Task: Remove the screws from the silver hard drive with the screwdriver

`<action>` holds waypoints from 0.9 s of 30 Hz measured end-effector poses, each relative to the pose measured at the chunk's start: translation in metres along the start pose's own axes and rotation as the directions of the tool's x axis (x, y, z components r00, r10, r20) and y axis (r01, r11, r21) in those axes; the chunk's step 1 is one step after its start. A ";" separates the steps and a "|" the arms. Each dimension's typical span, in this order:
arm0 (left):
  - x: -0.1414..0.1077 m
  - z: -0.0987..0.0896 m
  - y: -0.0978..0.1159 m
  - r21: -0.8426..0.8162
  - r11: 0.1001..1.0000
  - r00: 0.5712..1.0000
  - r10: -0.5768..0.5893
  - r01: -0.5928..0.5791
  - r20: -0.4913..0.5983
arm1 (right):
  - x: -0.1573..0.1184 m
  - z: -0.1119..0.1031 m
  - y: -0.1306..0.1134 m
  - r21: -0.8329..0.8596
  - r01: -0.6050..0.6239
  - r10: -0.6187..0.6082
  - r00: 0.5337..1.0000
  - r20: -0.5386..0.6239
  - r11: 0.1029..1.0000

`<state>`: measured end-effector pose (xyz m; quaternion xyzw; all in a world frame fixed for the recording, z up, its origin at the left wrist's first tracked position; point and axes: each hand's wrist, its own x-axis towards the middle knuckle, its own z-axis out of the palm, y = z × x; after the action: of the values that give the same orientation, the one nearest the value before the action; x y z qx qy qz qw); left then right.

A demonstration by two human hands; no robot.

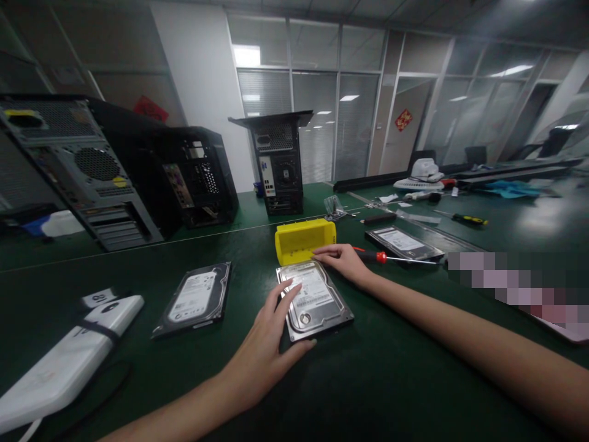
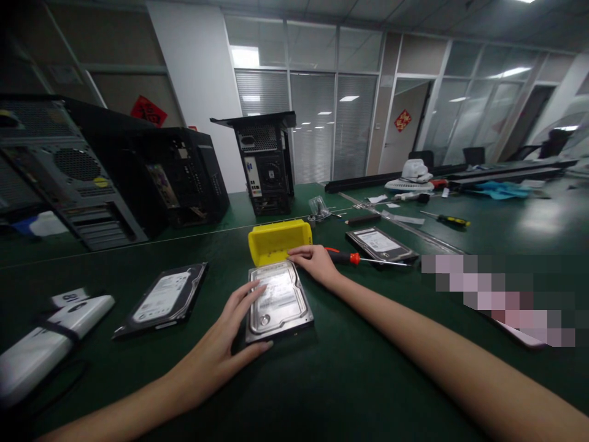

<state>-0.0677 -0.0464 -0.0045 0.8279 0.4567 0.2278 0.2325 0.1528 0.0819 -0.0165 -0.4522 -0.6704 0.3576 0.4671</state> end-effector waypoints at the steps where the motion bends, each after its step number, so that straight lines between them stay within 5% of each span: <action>1: 0.000 0.000 0.000 -0.003 1.000 1.000 0.002 -0.002 -0.002 | 0.000 0.000 0.000 0.003 -0.001 0.001 1.000 0.001 1.000; 27: 0.001 0.001 -0.001 0.013 1.000 1.000 0.017 -0.017 -0.014 | 0.001 -0.001 0.002 -0.125 0.050 -0.048 0.999 0.024 0.991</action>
<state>-0.0675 -0.0455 -0.0054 0.8317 0.4528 0.2325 0.2218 0.1537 0.0834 -0.0176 -0.4604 -0.7074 0.3077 0.4392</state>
